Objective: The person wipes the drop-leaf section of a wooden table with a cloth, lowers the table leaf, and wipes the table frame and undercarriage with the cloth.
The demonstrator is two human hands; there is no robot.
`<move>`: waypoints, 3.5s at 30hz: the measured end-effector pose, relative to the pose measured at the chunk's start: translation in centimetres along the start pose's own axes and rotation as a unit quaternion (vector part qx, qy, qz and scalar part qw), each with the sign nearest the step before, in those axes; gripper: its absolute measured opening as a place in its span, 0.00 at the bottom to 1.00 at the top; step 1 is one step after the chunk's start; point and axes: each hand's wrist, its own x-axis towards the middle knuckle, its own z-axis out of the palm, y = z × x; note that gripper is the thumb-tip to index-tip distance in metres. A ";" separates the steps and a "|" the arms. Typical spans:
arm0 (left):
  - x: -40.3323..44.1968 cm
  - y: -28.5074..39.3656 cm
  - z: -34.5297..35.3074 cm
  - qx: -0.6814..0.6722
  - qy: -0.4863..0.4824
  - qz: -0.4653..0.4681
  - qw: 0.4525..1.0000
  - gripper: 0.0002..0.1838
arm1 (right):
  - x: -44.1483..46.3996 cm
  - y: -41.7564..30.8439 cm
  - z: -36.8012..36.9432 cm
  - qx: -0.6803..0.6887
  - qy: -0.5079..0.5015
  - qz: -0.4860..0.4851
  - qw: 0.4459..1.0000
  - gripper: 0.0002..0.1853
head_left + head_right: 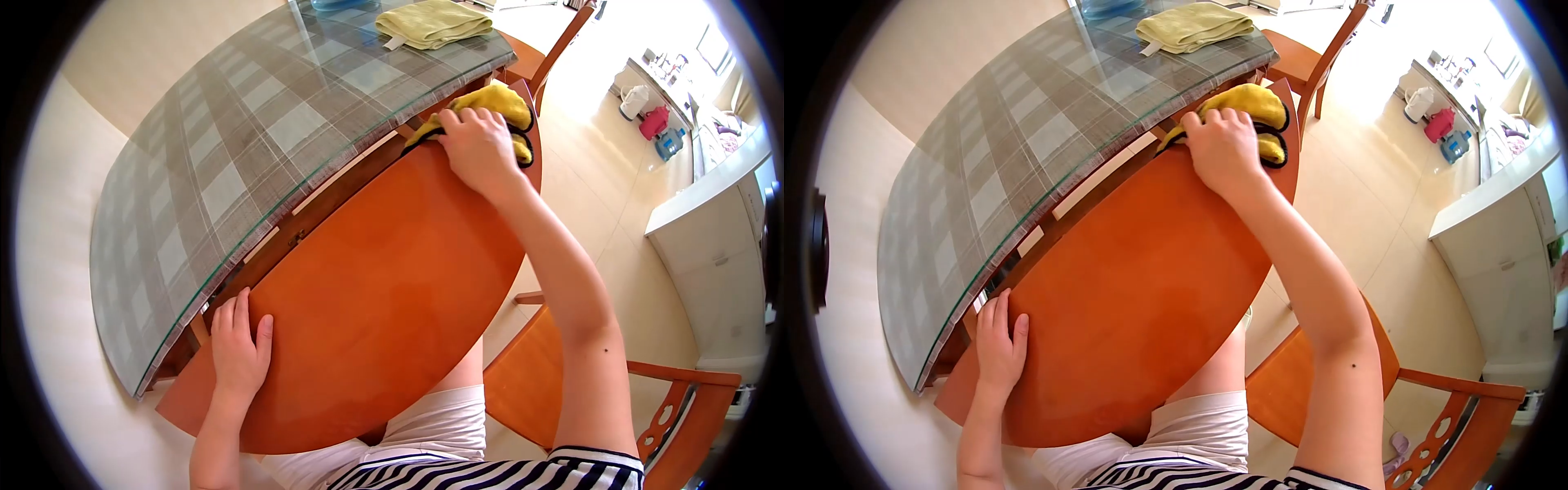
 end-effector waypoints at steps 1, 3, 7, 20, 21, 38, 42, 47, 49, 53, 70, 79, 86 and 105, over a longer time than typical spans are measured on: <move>0.0 -0.1 0.0 -0.003 0.001 0.001 1.000 0.27 | 0.4 -0.4 0.6 0.046 -0.017 -0.015 0.999 0.16; 0.1 -0.3 -0.1 -0.003 -0.009 0.006 1.000 0.28 | 1.1 -0.2 1.4 0.203 -0.029 -0.092 0.974 0.17; 0.5 -0.5 -1.0 -0.019 -0.039 0.006 0.999 0.29 | 0.6 0.9 -1.4 0.142 -0.062 -0.134 0.979 0.26; 17.2 11.4 3.4 -0.261 -0.162 0.186 0.933 0.30 | 1.9 0.4 0.2 0.188 -0.274 -0.154 0.931 0.30; 19.0 12.1 4.4 -0.290 -0.163 0.181 0.925 0.30 | 0.5 1.0 0.0 0.198 -0.185 -0.159 0.949 0.28; 30.6 18.1 9.3 -0.290 -0.239 0.000 0.927 0.39 | -9.0 2.0 -2.2 0.392 0.003 -0.138 0.909 0.15; 31.0 19.2 9.6 -0.290 -0.259 -0.110 0.915 0.44 | -9.2 2.0 -2.2 0.370 0.007 -0.145 0.918 0.14; 30.9 21.2 8.5 -0.290 -0.308 -0.200 0.884 0.42 | -9.4 2.0 -2.0 0.383 -0.002 -0.141 0.913 0.15; 32.0 20.3 9.5 -0.329 -0.329 -0.196 0.863 0.39 | -9.5 2.0 -1.8 0.372 0.024 -0.143 0.917 0.14; 32.5 20.6 11.8 -0.349 -0.210 -0.208 0.889 0.32 | -9.6 2.2 -2.2 0.375 0.027 -0.143 0.915 0.13; 28.4 18.3 8.3 -0.251 -0.288 -0.102 0.919 0.42 | -10.2 2.2 -2.7 0.383 -0.003 -0.129 0.915 0.13; 29.2 18.0 8.4 -0.413 -0.259 -0.067 0.870 0.31 | -10.5 2.4 -2.1 0.400 0.013 -0.118 0.909 0.09; 30.0 18.0 9.3 -0.404 -0.280 -0.125 0.862 0.23 | -10.8 2.1 -1.2 0.420 0.051 -0.107 0.900 0.09; 34.6 20.4 12.5 -0.391 -0.321 -0.201 0.839 0.27 | -10.9 2.3 -1.0 0.405 0.089 -0.116 0.903 0.12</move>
